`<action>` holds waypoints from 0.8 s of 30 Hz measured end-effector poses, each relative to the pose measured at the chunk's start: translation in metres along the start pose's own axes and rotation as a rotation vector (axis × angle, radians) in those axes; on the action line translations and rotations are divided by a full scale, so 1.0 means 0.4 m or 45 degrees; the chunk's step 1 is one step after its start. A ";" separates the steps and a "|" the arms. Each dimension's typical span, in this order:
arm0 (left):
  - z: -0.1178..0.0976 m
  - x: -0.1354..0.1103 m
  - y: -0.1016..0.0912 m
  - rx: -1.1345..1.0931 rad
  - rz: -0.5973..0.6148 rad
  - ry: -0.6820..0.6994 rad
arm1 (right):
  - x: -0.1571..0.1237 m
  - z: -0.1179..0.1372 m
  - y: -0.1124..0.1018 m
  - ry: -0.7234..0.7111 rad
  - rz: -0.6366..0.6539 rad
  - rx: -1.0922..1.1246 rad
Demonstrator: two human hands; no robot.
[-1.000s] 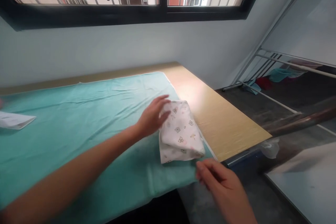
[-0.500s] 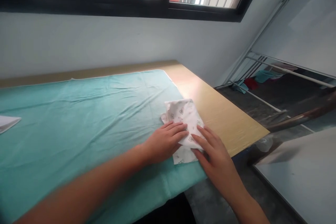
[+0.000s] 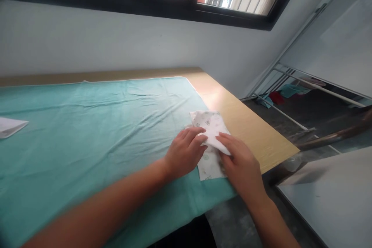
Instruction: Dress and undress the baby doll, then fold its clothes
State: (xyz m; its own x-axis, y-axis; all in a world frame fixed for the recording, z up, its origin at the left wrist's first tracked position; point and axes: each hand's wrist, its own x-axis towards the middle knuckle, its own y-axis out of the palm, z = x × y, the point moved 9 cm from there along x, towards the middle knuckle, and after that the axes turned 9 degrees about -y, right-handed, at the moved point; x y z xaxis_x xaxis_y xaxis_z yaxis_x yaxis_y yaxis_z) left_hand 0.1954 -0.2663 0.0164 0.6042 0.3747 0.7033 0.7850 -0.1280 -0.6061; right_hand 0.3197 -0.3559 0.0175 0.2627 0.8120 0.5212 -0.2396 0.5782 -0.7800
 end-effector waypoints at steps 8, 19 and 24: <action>0.017 -0.003 0.040 0.077 0.205 -0.016 | -0.022 -0.107 -0.084 0.779 -0.266 0.191; 0.027 -0.004 0.071 0.109 0.346 -0.075 | -0.024 -0.063 -0.026 0.295 -0.113 0.187; 0.032 -0.003 0.076 0.110 0.382 -0.134 | 0.027 -0.047 -0.036 0.129 -0.041 0.033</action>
State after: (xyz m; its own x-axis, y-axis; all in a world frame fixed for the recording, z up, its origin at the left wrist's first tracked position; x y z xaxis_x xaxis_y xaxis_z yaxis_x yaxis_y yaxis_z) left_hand 0.2166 -0.2587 -0.0077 0.7855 0.4256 0.4493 0.5572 -0.1706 -0.8127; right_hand 0.3436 -0.3568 0.0278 0.3632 0.7816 0.5072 -0.2534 0.6067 -0.7535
